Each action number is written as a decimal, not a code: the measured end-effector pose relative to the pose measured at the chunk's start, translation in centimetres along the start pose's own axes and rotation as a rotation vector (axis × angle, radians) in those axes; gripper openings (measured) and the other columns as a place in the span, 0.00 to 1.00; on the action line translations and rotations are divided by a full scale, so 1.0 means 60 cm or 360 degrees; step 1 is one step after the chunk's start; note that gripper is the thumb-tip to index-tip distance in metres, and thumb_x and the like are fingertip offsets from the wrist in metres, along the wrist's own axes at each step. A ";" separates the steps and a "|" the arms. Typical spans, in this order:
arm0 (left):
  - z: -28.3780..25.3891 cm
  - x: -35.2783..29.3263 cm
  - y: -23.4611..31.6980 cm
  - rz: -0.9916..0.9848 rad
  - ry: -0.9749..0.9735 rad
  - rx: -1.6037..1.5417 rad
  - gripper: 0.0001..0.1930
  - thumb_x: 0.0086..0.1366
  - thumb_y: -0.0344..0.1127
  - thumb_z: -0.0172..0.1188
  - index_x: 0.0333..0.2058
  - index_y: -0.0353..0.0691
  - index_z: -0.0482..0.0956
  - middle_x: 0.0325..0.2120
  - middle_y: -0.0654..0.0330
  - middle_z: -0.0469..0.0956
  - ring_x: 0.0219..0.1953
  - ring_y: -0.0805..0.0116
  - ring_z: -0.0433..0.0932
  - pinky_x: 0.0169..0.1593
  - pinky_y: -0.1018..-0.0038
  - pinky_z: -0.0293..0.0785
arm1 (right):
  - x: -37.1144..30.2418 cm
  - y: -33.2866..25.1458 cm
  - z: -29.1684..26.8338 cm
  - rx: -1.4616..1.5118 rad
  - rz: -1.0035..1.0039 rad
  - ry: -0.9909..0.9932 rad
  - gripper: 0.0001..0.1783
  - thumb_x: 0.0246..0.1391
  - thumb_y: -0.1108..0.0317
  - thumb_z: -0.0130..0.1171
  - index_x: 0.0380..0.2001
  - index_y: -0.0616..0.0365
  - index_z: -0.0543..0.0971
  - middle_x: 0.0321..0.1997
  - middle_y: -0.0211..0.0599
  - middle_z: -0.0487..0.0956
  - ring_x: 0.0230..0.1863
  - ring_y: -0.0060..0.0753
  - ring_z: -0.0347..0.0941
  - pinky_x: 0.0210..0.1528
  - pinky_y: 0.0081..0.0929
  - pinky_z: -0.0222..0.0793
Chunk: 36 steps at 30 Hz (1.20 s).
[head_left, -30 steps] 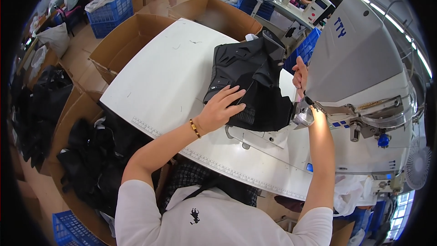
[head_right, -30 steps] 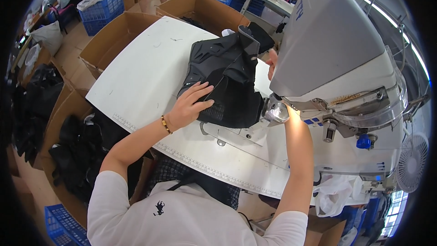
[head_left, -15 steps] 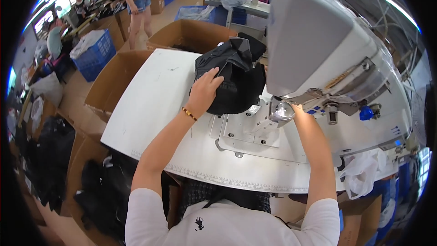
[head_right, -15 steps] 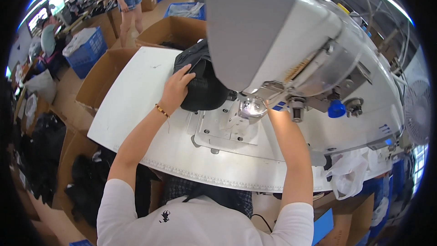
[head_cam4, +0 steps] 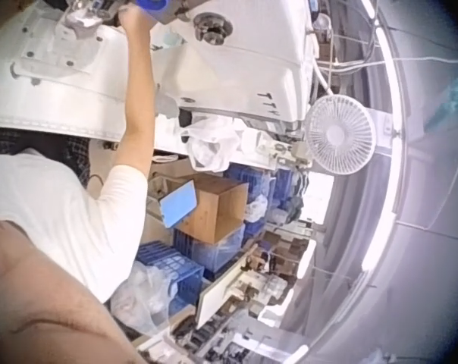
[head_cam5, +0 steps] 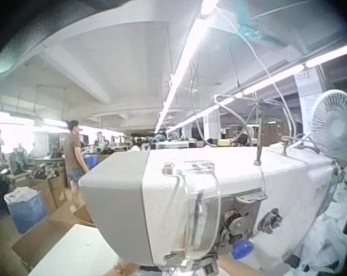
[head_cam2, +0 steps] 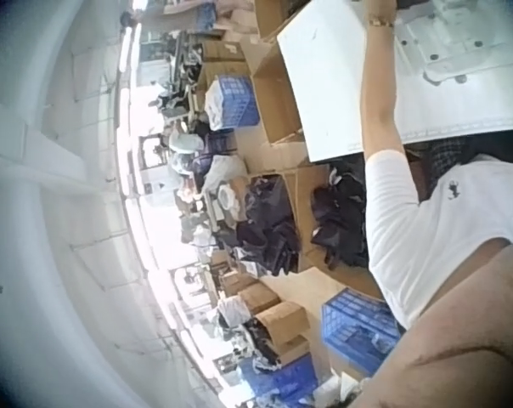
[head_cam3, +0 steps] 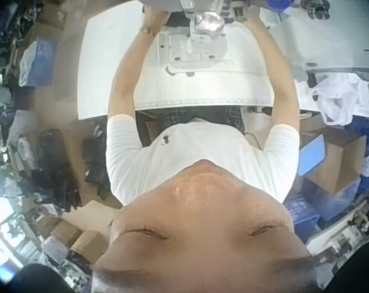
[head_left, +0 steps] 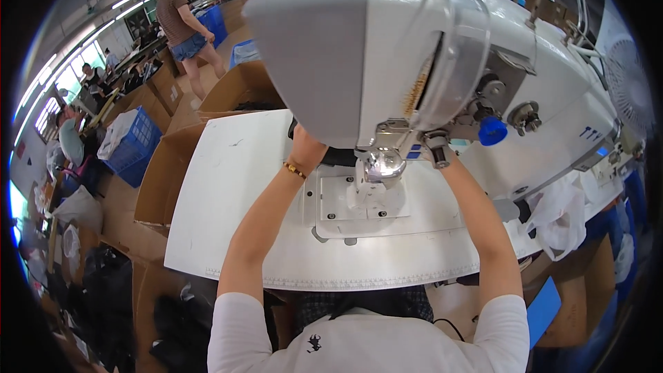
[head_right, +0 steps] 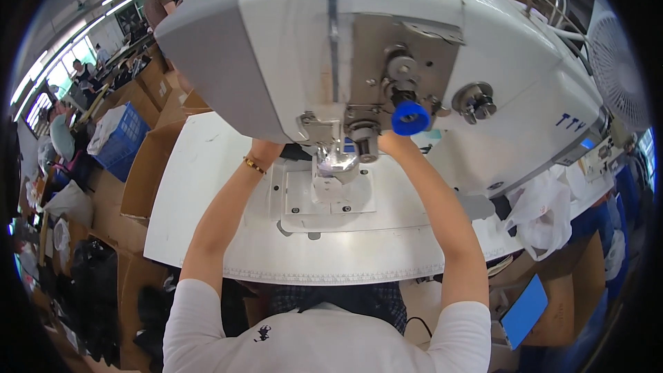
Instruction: Sewing together parts of a black boot upper using an industrial sewing machine.
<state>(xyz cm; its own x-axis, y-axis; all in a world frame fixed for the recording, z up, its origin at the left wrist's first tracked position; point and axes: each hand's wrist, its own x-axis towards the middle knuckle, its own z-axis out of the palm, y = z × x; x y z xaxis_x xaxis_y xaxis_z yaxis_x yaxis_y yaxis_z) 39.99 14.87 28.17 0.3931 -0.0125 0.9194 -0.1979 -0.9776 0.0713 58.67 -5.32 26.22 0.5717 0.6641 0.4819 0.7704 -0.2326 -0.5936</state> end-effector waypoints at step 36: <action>-0.144 -0.058 0.195 -0.0181 -0.0428 -0.0016 0.20 0.32 0.16 0.58 0.29 0.38 0.68 0.47 0.50 0.69 0.48 0.50 0.69 0.51 0.64 0.68 | -0.067 -0.119 -0.035 0.0082 -0.0949 0.0514 0.18 0.25 0.77 0.61 0.27 0.50 0.77 0.17 0.27 0.70 0.17 0.28 0.68 0.19 0.22 0.61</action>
<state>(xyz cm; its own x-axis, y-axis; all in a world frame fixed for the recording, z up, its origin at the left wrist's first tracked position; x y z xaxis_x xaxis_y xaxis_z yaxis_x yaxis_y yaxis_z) 28.57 5.30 29.13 0.6369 0.0404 0.7699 -0.1474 -0.9738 0.1731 51.47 -7.82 29.88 0.1148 0.4211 0.8997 0.9702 0.1471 -0.1927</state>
